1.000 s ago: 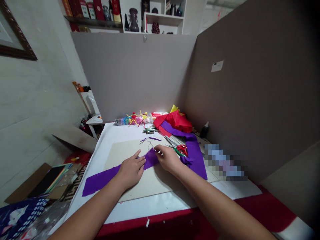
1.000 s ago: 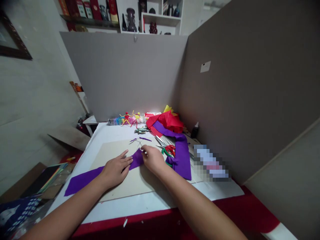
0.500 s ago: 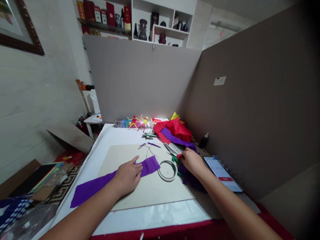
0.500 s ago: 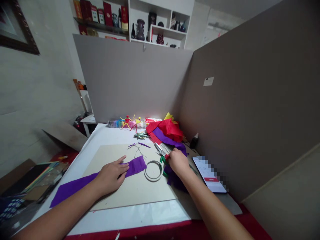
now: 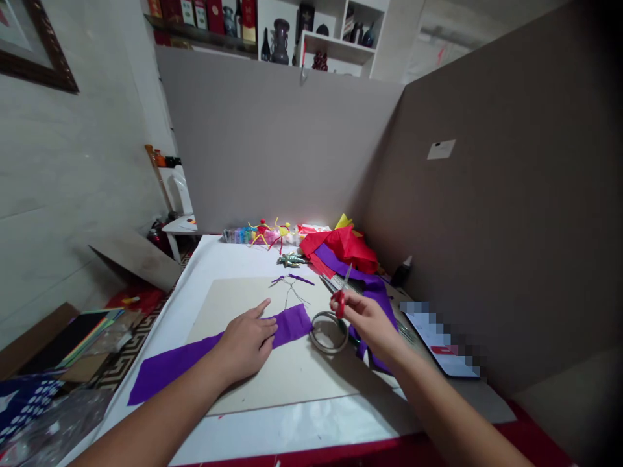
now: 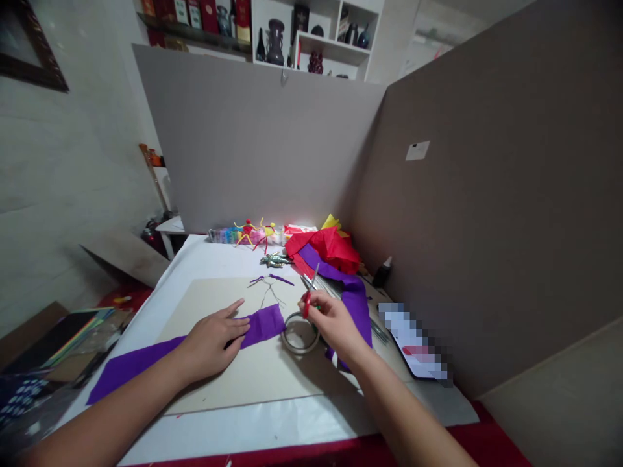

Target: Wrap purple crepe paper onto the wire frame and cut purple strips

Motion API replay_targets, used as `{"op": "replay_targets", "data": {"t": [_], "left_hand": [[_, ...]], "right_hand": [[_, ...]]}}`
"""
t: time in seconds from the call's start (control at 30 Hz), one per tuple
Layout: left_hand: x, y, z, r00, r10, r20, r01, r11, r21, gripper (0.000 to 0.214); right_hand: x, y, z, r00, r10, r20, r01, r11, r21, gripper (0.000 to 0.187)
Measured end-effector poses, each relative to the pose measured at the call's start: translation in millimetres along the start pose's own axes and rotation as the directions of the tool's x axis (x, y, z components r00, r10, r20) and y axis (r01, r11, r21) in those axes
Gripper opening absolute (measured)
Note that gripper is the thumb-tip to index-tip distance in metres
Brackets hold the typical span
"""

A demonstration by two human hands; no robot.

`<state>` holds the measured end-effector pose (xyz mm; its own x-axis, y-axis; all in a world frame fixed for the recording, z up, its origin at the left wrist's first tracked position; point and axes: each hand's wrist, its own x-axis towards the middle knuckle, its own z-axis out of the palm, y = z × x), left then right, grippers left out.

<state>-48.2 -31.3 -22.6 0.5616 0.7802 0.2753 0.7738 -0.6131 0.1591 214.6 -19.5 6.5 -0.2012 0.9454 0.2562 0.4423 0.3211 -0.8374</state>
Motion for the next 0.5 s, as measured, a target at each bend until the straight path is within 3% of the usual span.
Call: {"op": "replay_targets", "data": {"t": [0.1, 0.23, 0.4, 0.5], "left_hand": [[0.2, -2.7, -3.6, 1.0, 0.005, 0.026, -0.005, 1.0, -0.016, 0.035], [-0.2, -8.2, -5.9, 0.998, 0.002, 0.063, 0.0, 0.999, -0.037, 0.034], [-0.8, -13.4, -5.6, 0.996, -0.006, 0.091, 0.012, 0.998, -0.061, 0.035], [0.1, -14.9, -6.2, 0.994, -0.008, 0.107, 0.015, 0.997, -0.071, 0.034]], "right_hand": [[-7.2, -10.7, 22.9, 0.99, -0.021, 0.138, 0.004, 0.993, 0.118, 0.017], [-12.8, -3.2, 47.3, 0.965, -0.014, 0.261, -0.034, 0.983, 0.178, 0.01], [-19.8, 1.4, 48.4, 0.978, -0.003, 0.207, -0.034, 0.984, 0.178, 0.006], [-38.2, -18.9, 44.6, 0.95, -0.026, 0.31, -0.045, 0.975, 0.218, 0.015]]}}
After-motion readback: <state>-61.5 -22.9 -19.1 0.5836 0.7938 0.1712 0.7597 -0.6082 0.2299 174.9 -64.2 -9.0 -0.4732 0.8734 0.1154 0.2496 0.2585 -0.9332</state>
